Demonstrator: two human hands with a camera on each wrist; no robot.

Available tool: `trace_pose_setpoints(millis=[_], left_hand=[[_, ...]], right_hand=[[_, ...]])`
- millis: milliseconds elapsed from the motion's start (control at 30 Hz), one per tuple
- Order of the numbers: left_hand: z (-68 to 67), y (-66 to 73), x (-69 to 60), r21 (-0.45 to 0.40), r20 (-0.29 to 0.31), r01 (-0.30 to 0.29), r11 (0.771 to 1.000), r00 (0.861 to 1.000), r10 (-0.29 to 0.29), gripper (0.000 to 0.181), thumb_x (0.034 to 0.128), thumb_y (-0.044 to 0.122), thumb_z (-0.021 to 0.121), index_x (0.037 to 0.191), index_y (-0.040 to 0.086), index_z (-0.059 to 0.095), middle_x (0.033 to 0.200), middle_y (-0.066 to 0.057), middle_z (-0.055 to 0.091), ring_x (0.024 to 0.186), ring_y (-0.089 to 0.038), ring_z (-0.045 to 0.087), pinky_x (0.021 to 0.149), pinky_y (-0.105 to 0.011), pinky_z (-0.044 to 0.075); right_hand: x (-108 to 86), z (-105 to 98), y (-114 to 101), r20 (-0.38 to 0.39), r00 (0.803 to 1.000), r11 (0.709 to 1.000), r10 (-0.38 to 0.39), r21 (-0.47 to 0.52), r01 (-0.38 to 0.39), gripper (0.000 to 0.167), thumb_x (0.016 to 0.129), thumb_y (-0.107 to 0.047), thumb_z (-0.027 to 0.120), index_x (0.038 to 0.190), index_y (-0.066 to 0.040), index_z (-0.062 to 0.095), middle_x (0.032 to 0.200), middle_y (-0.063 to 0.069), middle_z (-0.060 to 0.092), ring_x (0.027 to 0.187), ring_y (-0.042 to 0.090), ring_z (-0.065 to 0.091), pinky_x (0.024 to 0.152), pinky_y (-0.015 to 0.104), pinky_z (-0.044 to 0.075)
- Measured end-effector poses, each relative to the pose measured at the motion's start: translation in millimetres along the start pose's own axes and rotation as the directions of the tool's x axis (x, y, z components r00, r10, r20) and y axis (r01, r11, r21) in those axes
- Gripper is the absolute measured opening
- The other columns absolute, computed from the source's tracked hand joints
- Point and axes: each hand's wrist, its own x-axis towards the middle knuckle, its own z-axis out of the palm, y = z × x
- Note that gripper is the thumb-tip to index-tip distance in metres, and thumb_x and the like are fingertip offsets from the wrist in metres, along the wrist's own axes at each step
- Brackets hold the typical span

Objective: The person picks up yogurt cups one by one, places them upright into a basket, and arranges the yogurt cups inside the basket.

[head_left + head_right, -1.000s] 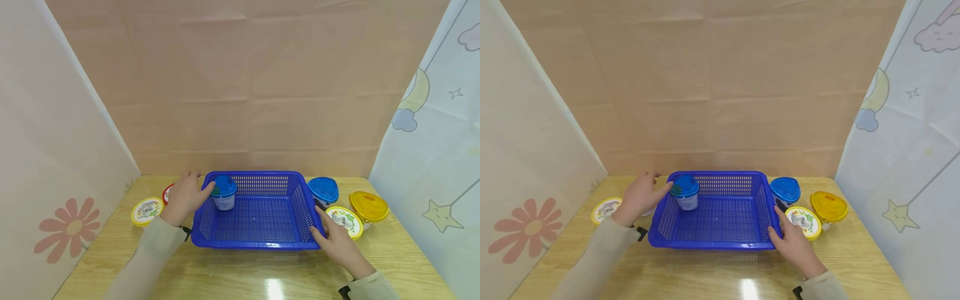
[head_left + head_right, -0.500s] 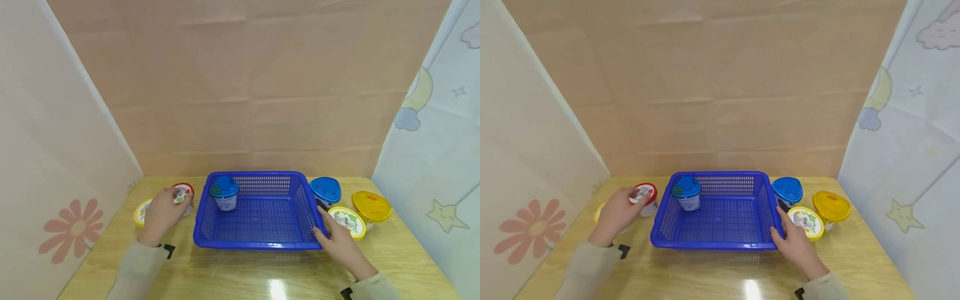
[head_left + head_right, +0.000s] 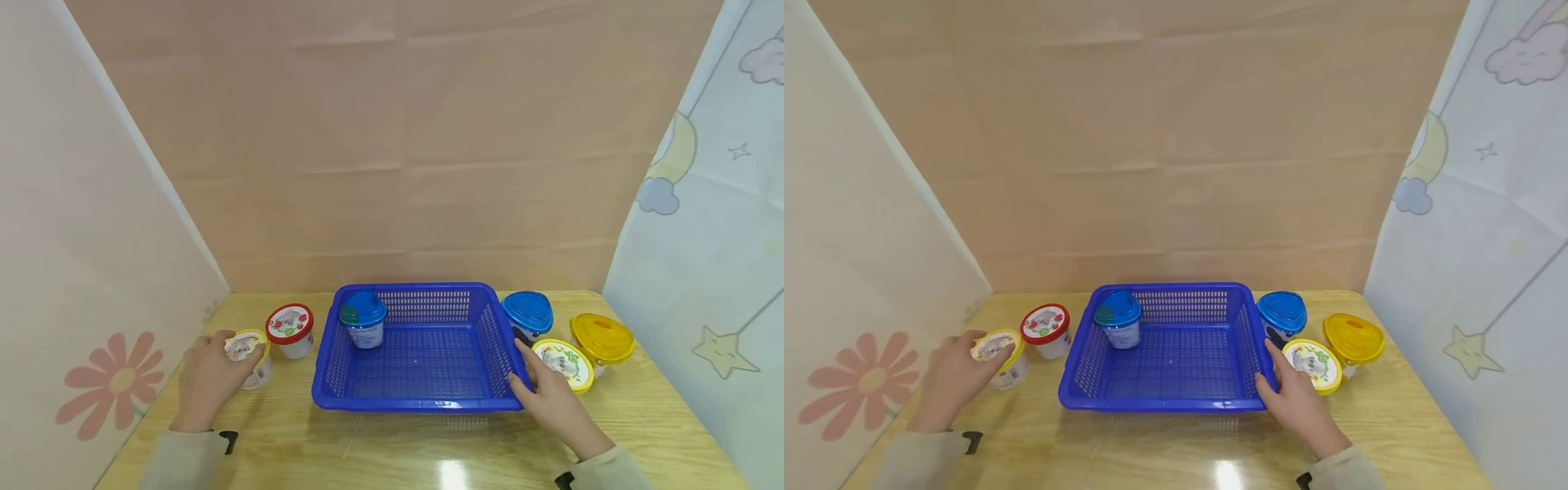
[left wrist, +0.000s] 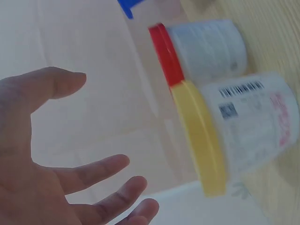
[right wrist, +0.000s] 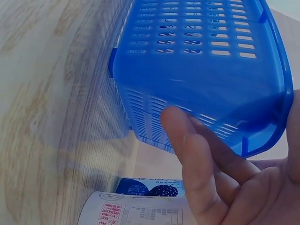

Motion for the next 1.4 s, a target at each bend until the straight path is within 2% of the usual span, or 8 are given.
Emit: trace_pose_setpoints(millis=[100,200,367,567,867,1133,1400], left_hand=[[-0.1,-12.1,4.8,-0.004,0.008,0.031,1.0,0.999,-0.031,0.088,0.0862,0.064,0.064,0.134,-0.009,0.05,0.126,-0.041,0.047,0.108,-0.062,0.045,0.069,-0.065,0.047],[-0.4,-23.2,10.7,-0.017,0.052,0.055,0.998,0.997,-0.054,0.096,0.0856,0.068,0.062,0.139,-0.009,0.044,0.13,-0.042,0.043,0.11,-0.063,0.043,0.072,-0.067,0.046],[0.2,-38.2,18.1,-0.046,0.136,0.04,0.998,0.99,-0.034,0.101,0.087,0.067,0.061,0.144,-0.012,0.035,0.135,-0.045,0.039,0.114,-0.065,0.04,0.081,-0.071,0.043],[6.3,-49.9,19.8,-0.044,0.175,0.035,0.998,0.984,-0.027,0.106,0.0853,0.067,0.064,0.146,-0.014,0.031,0.133,-0.043,0.043,0.117,-0.062,0.042,0.087,-0.069,0.041],[16.4,-57.3,22.5,-0.071,0.208,0.102,0.992,0.974,-0.085,0.114,0.0813,0.072,0.065,0.149,-0.012,0.025,0.133,-0.04,0.045,0.117,-0.055,0.046,0.081,-0.061,0.047],[26.9,-64.3,25.2,-0.114,0.211,0.082,0.99,0.976,-0.056,0.114,0.08,0.069,0.07,0.148,-0.013,0.027,0.135,-0.038,0.049,0.115,-0.051,0.055,0.083,-0.059,0.049],[28.2,-66.0,22.7,-0.133,0.224,0.076,0.988,0.974,-0.045,0.113,0.0805,0.065,0.072,0.148,-0.012,0.026,0.136,-0.037,0.048,0.114,-0.049,0.055,0.084,-0.058,0.049]], right_hand=[[-0.1,0,1,0.0,1.0,1.0,0.007,-0.008,-0.007,0.07,0.099,-0.022,0.06,0.157,-0.003,0.025,0.112,0.021,0.071,0.09,0.018,0.07,0.071,0.028,0.055],[0.2,-1,1,0.0,1.0,1.0,0.01,-0.003,-0.01,0.07,0.1,-0.022,0.06,0.157,-0.003,0.024,0.111,0.019,0.071,0.088,0.017,0.069,0.069,0.026,0.054],[-0.4,0,0,0.005,1.0,1.0,0.013,0.011,-0.013,0.071,0.1,-0.023,0.059,0.157,-0.004,0.023,0.115,0.022,0.07,0.093,0.02,0.071,0.071,0.027,0.055],[-1.0,0,1,0.005,1.0,1.0,0.017,0.009,-0.017,0.071,0.1,-0.023,0.059,0.158,-0.004,0.023,0.117,0.023,0.069,0.096,0.023,0.071,0.075,0.033,0.058],[-0.6,1,2,0.001,1.0,1.0,0.012,0.013,-0.012,0.07,0.1,-0.023,0.059,0.158,-0.004,0.023,0.116,0.023,0.07,0.094,0.021,0.071,0.073,0.029,0.057],[1.2,1,1,-0.006,1.0,1.0,0.006,-0.016,-0.006,0.07,0.101,-0.023,0.058,0.158,-0.004,0.023,0.115,0.022,0.07,0.091,0.018,0.069,0.071,0.027,0.054],[1.5,1,3,-0.008,1.0,1.0,-0.002,-0.015,0.002,0.069,0.101,-0.023,0.058,0.158,-0.005,0.024,0.114,0.021,0.071,0.09,0.017,0.069,0.071,0.027,0.056]])
